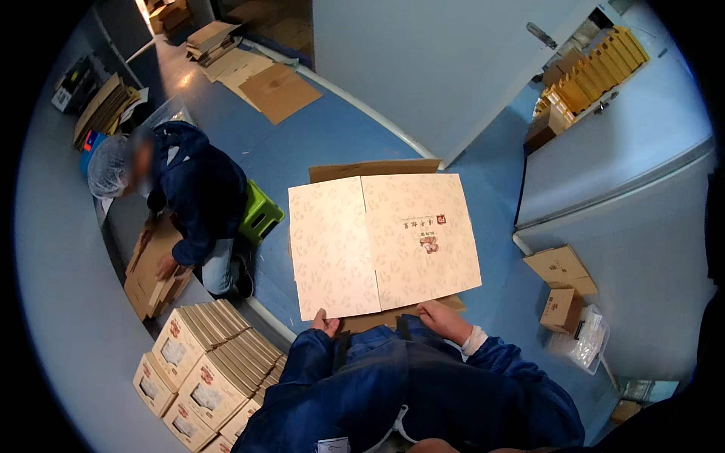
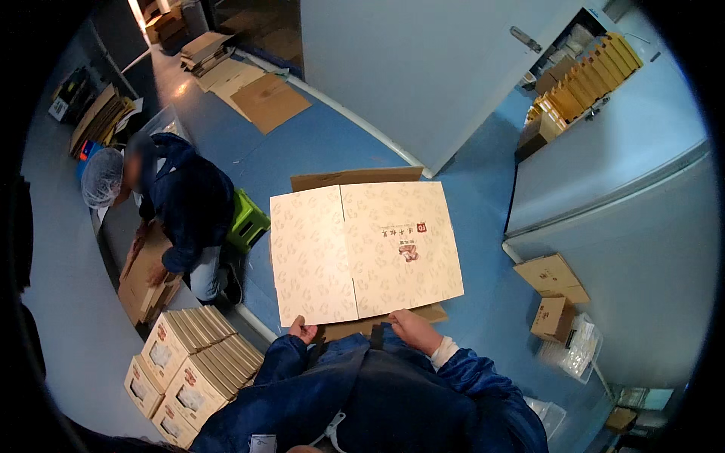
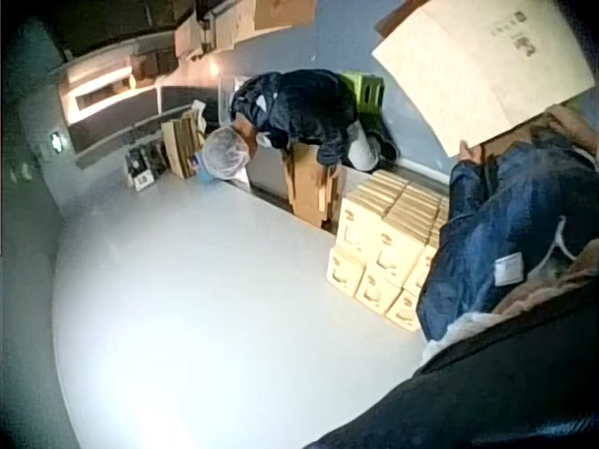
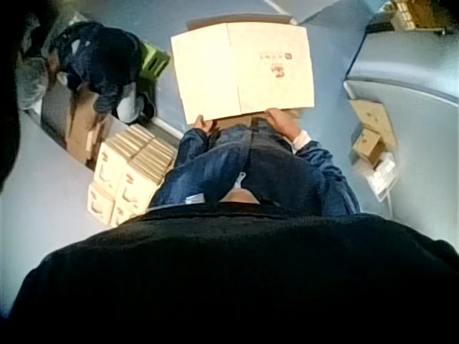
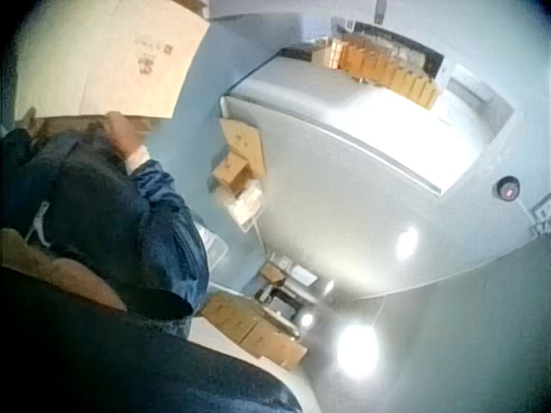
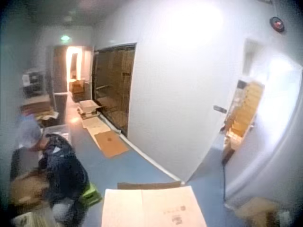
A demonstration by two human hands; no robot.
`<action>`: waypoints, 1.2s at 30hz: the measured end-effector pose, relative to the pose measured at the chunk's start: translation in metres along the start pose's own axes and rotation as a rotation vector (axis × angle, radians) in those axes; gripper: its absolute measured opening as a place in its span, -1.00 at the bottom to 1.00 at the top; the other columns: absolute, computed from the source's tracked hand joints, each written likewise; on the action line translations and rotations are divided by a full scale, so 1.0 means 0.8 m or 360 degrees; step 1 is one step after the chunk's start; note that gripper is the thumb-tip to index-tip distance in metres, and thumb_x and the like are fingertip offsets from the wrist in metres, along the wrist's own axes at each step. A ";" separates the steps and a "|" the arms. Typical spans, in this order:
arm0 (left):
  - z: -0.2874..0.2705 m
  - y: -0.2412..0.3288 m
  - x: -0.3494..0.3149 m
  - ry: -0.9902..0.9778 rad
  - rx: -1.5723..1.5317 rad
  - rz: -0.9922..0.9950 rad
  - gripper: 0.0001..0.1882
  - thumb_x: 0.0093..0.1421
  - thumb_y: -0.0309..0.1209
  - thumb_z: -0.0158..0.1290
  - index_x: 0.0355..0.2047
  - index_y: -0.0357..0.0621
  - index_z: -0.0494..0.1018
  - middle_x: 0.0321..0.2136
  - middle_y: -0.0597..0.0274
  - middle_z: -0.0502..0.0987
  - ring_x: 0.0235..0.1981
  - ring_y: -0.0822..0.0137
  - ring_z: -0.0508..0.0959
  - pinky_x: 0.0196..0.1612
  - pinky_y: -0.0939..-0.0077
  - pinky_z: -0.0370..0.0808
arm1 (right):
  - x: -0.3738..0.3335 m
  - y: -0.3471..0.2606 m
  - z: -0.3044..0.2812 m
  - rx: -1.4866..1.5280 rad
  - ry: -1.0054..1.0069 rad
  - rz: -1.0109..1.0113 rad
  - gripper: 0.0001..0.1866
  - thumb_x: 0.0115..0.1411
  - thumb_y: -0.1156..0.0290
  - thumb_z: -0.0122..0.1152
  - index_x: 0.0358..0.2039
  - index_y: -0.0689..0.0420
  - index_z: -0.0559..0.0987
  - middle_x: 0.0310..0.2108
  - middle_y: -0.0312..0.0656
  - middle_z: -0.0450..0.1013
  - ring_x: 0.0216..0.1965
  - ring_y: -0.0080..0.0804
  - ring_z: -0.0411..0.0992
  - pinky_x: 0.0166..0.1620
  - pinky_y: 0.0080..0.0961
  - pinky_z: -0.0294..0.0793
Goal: The person assembles a cardboard box by folding and taping the flaps. They use a box cutter to trim edges and a tape dispenser to seal the box. The person works in a room with stacks of boxes and another worker nearby.
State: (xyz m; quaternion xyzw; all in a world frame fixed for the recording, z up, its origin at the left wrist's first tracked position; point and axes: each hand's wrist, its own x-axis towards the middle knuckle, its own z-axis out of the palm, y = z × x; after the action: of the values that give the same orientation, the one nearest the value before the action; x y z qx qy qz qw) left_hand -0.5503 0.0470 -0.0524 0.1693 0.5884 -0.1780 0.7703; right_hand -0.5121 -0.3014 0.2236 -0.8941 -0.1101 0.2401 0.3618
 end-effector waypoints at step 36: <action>0.209 -0.029 -0.233 -0.1198 0.1571 0.1029 -0.33 0.20 -0.19 0.19 0.17 -0.26 0.17 0.00 0.03 0.37 -0.09 0.30 0.46 -0.11 0.44 0.48 | -0.181 -0.235 -0.316 0.0288 0.2192 -0.1013 -0.66 0.37 0.47 0.00 0.12 0.33 0.39 0.04 -0.17 0.42 0.05 -0.43 0.35 0.16 -0.47 0.27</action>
State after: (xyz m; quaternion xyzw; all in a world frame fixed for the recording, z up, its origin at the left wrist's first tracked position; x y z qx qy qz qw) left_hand -0.4653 -0.0384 0.1684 0.5929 0.0520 -0.2330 0.7691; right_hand -0.5126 -0.3713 0.5635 -0.7339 -0.0918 -0.4794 0.4723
